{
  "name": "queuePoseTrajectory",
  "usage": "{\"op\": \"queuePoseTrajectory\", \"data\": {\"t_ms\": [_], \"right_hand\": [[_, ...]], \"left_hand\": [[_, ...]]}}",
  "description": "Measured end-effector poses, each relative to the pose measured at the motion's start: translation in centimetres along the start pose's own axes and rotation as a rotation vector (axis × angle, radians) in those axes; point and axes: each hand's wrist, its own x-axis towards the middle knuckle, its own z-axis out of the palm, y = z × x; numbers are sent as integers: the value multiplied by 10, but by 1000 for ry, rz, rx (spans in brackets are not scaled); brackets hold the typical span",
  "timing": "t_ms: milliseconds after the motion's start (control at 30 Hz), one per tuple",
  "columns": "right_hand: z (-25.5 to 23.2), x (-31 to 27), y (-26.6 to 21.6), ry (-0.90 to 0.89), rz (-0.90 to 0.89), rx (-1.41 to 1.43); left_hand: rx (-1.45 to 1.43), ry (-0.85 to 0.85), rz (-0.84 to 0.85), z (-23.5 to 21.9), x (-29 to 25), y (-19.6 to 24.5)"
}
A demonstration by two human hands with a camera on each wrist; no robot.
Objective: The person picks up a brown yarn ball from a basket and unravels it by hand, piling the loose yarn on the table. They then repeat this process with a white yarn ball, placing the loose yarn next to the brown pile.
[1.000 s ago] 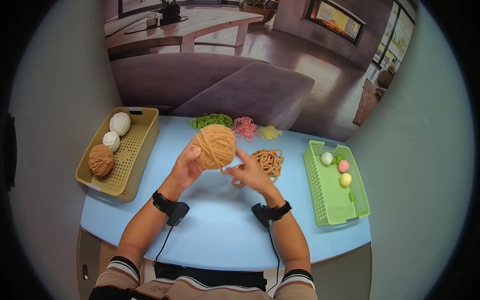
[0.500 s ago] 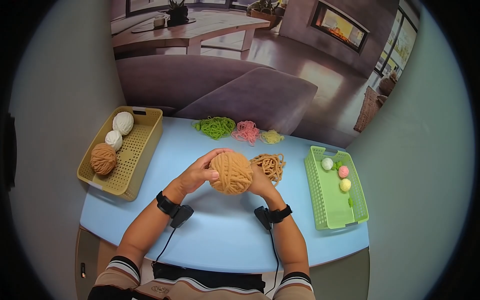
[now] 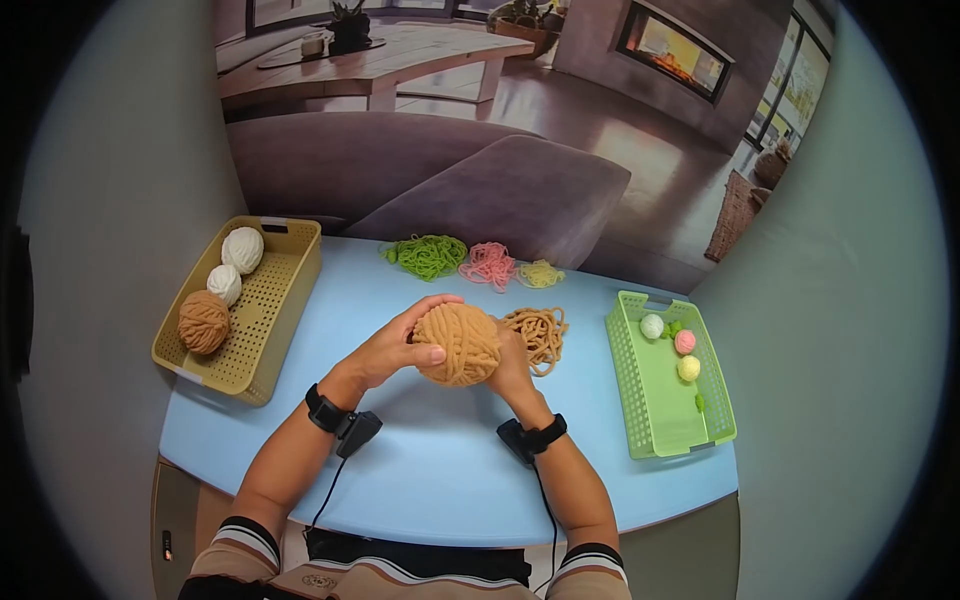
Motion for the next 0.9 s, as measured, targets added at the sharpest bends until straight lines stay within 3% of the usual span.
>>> {"op": "queuePoseTrajectory", "data": {"t_ms": [167,300,467,567,667,767,867,900], "right_hand": [[-12,4,-7,-3,97,69],[-6,7,19,132,280,315],[-15,13,1,264,239,246],[-35,18,-24,305,395,505],[-60,25,-30,522,259,616],[-87,30,-31,681,185,634],[-112,28,-12,719,143,592],[-118,28,-5,662,210,430]], "left_hand": [[31,-28,0,-5,0,0],[96,-62,-16,-9,1,-8],[205,-20,123,-3,6,-19],[173,21,139,4,2,-15],[230,77,-30,-12,6,-31],[182,243,-72,-28,10,-45],[14,403,-35,-39,10,-47],[-38,423,-27,-43,9,-46]]}}
